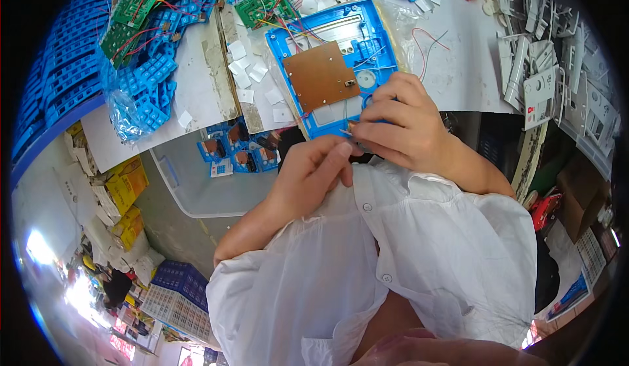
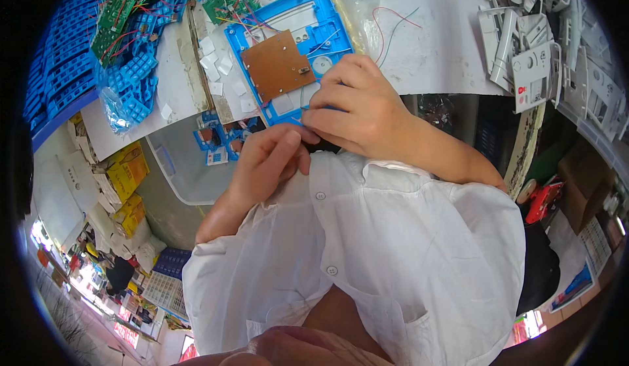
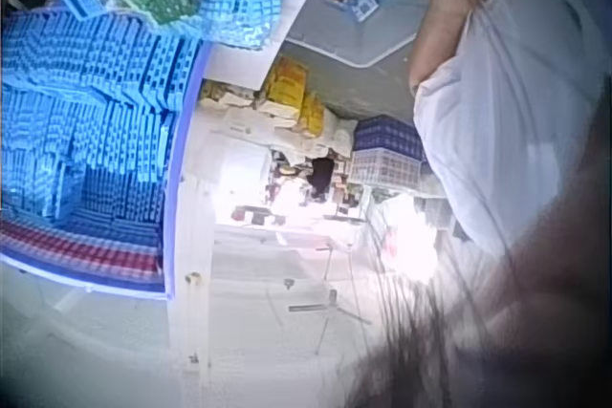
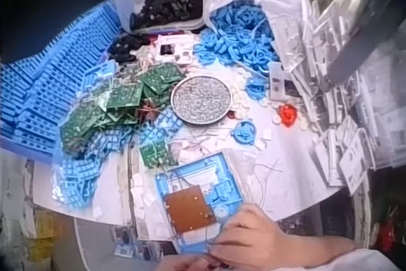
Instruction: Assembling components into a blue plastic frame, applying hot glue and fitting parts together.
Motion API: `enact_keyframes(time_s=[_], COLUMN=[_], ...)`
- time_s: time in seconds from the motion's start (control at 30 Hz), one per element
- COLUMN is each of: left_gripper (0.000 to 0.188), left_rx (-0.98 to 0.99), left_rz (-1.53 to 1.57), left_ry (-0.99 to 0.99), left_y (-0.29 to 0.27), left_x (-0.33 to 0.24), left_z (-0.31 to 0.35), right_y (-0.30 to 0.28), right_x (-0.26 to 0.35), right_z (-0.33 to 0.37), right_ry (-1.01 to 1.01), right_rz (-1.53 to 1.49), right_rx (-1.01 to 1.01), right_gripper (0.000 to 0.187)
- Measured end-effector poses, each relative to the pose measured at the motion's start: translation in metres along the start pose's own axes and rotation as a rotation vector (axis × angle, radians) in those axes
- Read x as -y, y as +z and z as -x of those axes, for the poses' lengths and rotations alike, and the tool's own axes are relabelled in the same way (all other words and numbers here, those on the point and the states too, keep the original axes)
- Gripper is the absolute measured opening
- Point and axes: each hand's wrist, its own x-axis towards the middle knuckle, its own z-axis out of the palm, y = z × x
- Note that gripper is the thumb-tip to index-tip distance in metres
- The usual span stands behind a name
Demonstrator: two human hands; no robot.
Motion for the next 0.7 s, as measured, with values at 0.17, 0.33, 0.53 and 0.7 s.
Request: enact_keyframes(time_s=[0.17,0.33,0.53,0.7], left_gripper=[0.039,0.036,0.035,0.036], left_rx=[-0.01,-0.036,-0.033,-0.031], left_rz=[0.306,0.365,0.393,0.393], left_ry=[-0.102,-0.131,-0.205,-0.189], left_y=[0.001,0.004,0.004,0.005], left_x=[0.004,0.004,-0.005,-0.006], left_z=[-0.003,-0.006,-0.007,-0.006], right_y=[0.012,0.008,0.004,0.006], right_x=[0.002,0.002,-0.002,-0.003], right_z=[0.003,-0.001,-0.001,-0.005], right_ry=[-0.021,-0.002,0.014,0.003], right_rz=[-0.039,-0.102,-0.003,0.061], right_rx=[-0.02,0.025,0.099,0.052], right_gripper=[0.025,0.033,0.032,0.025])
